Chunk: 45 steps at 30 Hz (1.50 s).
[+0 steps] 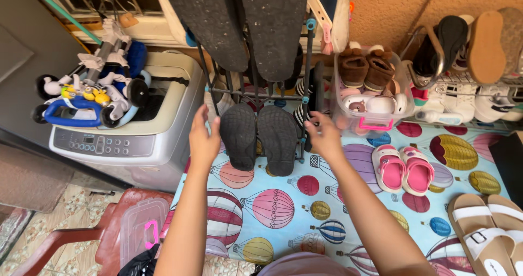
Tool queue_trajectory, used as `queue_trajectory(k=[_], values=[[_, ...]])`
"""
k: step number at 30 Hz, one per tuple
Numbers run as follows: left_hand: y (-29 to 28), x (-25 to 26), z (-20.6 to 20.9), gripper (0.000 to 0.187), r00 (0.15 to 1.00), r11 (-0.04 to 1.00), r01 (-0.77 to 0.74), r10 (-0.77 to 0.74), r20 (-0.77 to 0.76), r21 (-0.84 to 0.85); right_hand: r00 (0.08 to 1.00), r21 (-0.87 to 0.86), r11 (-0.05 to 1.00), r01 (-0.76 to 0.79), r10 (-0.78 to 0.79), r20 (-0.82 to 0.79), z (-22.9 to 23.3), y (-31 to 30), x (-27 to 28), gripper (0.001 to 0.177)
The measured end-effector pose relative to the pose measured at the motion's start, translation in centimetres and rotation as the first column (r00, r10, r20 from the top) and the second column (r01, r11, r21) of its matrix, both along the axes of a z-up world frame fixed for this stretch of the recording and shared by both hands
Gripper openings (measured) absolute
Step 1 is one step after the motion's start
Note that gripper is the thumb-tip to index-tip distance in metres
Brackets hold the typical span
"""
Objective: The person organizes a collection of shoes on a patterned floor mat. They pick up various pairs including sandals, sneakers, and slippers, place them into a clear plastic container and a cardboard box, and arrange the remaining pairs neatly on the floor.
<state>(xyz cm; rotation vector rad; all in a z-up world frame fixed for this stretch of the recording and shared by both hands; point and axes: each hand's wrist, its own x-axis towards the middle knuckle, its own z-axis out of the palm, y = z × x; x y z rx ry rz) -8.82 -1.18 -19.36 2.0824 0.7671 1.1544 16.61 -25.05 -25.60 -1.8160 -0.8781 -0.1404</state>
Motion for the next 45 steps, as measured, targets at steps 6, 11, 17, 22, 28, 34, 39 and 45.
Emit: queue_trajectory(k=[6,11,17,22,28,34,39,45], values=[[5.2,5.0,-4.1,0.034,0.990,0.972,-0.099,0.118,-0.076,0.214,0.989,-0.091,0.994,0.055,-0.042,0.140,-2.3,1.7,-0.8,0.025],[5.6,5.3,-5.0,0.012,0.962,0.963,-0.189,0.221,-0.161,0.192,0.988,-0.162,0.985,0.051,-0.073,-0.133,-2.9,2.3,-1.5,0.014],[6.4,6.0,-4.2,0.008,0.973,0.965,-0.161,0.190,-0.127,0.209,0.994,-0.098,0.989,0.107,-0.108,-0.007,-4.0,3.7,-0.6,0.009],[8.0,7.4,-3.9,0.008,0.970,0.972,-0.149,0.179,-0.164,0.180,0.990,-0.136,0.981,0.136,-0.141,-0.025,-3.8,5.4,1.0,0.008],[10.9,9.8,-4.1,0.009,0.945,0.974,-0.202,0.220,-0.241,0.100,0.988,-0.125,0.983,0.133,-0.142,-0.066,-3.8,7.4,2.3,0.008],[13.2,9.9,-5.1,0.010,0.949,0.980,-0.151,0.181,-0.257,0.132,0.986,-0.121,0.978,0.167,-0.165,0.026,-6.0,9.1,3.5,0.011],[12.6,9.8,-5.4,0.009,0.954,0.983,-0.145,0.169,-0.247,0.114,0.983,-0.123,0.975,0.182,-0.179,0.038,-6.9,8.9,3.8,0.010],[11.0,11.9,-5.6,0.011,0.951,0.973,-0.123,0.172,-0.258,0.194,0.964,-0.193,0.946,0.259,-0.243,0.104,-6.4,7.9,7.1,0.007]])
